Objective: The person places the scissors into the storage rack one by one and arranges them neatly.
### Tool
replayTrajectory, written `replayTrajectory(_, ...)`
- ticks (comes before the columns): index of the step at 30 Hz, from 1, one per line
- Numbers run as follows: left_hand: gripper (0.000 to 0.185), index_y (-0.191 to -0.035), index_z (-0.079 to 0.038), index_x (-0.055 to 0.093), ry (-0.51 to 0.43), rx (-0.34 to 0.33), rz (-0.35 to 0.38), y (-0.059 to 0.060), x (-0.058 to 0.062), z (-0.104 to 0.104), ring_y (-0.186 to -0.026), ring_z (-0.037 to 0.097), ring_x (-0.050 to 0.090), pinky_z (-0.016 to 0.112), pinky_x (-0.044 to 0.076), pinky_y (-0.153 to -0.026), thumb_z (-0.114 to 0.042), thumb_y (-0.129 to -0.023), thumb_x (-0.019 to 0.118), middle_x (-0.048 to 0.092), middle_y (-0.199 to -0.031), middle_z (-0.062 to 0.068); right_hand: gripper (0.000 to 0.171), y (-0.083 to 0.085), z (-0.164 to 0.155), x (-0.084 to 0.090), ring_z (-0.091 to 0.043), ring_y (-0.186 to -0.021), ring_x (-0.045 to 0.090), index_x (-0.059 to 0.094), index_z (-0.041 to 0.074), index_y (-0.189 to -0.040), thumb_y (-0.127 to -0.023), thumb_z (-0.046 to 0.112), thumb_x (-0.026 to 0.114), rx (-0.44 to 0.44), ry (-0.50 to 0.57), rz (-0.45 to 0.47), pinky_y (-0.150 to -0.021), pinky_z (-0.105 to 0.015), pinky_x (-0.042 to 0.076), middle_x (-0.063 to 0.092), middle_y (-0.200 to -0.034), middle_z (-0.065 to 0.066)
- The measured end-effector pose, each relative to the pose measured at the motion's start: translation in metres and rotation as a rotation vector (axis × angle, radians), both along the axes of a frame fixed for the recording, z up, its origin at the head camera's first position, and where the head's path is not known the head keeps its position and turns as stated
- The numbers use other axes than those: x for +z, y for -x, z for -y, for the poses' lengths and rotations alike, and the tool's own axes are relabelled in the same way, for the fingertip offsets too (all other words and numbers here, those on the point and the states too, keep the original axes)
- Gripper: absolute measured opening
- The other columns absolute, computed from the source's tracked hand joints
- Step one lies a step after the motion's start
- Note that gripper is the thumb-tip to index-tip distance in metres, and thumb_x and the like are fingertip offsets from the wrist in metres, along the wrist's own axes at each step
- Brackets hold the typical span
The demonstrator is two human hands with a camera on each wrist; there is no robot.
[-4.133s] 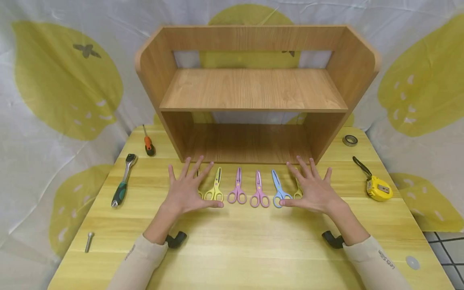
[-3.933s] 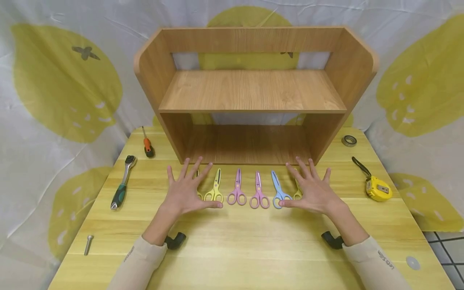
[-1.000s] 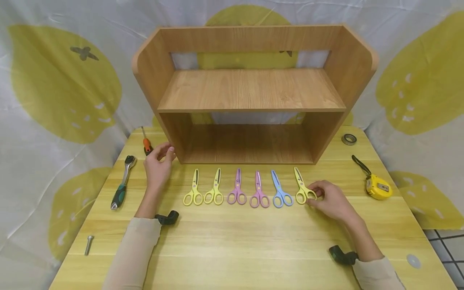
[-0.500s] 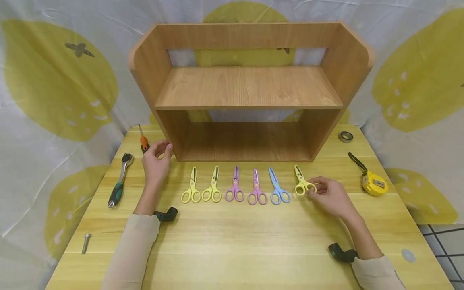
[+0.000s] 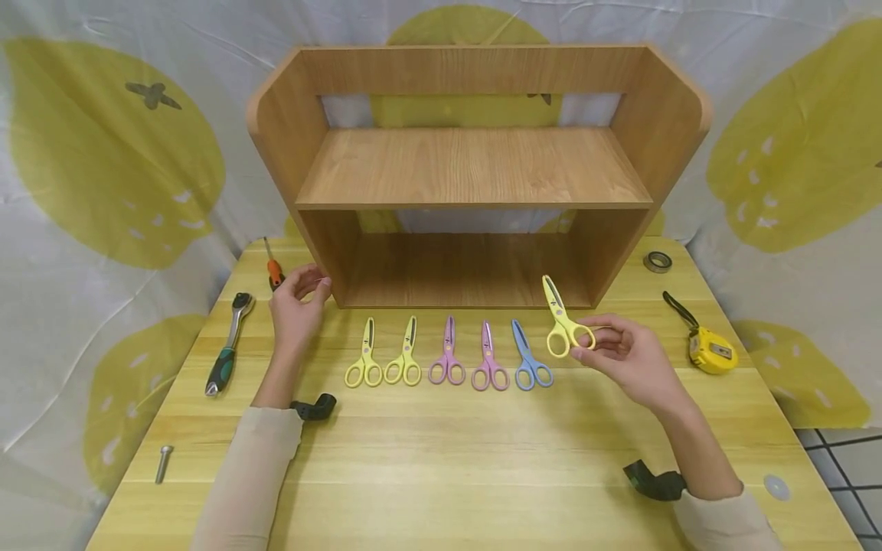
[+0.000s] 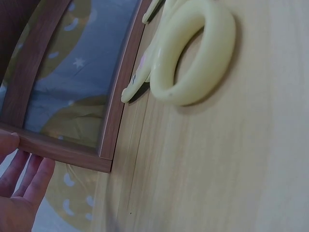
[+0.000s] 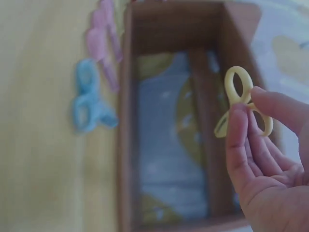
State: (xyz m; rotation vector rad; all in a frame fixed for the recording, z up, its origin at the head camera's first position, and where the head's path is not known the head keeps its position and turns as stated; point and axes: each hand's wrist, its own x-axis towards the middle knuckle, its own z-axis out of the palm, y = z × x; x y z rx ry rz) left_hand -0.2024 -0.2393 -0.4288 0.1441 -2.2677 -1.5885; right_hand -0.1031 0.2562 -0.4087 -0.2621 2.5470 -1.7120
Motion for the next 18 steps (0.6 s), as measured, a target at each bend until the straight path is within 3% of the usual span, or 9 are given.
replayTrajectory(3, 0.032, -0.126, 0.001, 0.067, 0.0, 0.001, 0.003, 0.001, 0.0, 0.0, -0.099, 0.01, 0.072, 0.007, 0.059, -0.074, -0.008, -0.096, 0.07, 0.071, -0.121, 0.024, 0.044, 0.001, 0.011, 0.022, -0.011, -0.088, 0.075, 0.063, -0.002, -0.128, -0.09, 0.009, 0.081, 0.006, 0.045, -0.032, -0.081, -0.02, 0.066, 0.077, -0.096, 0.006)
replayTrajectory(11, 0.033, -0.128, 0.0, 0.066, 0.004, 0.011, 0.021, 0.004, -0.003, 0.002, -0.101, 0.01, 0.07, 0.007, 0.059, -0.075, -0.01, -0.097, 0.07, 0.071, -0.123, 0.023, 0.041, 0.015, 0.053, 0.083, -0.015, -0.084, 0.075, 0.068, 0.0, -0.123, -0.085, 0.0, 0.083, 0.034, 0.205, -0.158, -0.08, -0.023, 0.067, 0.078, -0.094, 0.0)
replayTrajectory(18, 0.033, -0.129, -0.006, 0.067, 0.0, 0.028, 0.001, 0.017, -0.03, 0.013, -0.1, 0.004, 0.069, 0.005, 0.058, -0.076, -0.016, -0.098, 0.072, 0.071, -0.124, 0.017, 0.045, 0.049, 0.1, 0.12, -0.016, -0.086, 0.075, 0.069, 0.004, -0.125, -0.083, 0.006, 0.087, 0.036, 0.256, -0.17, -0.077, -0.023, 0.067, 0.078, -0.093, -0.001)
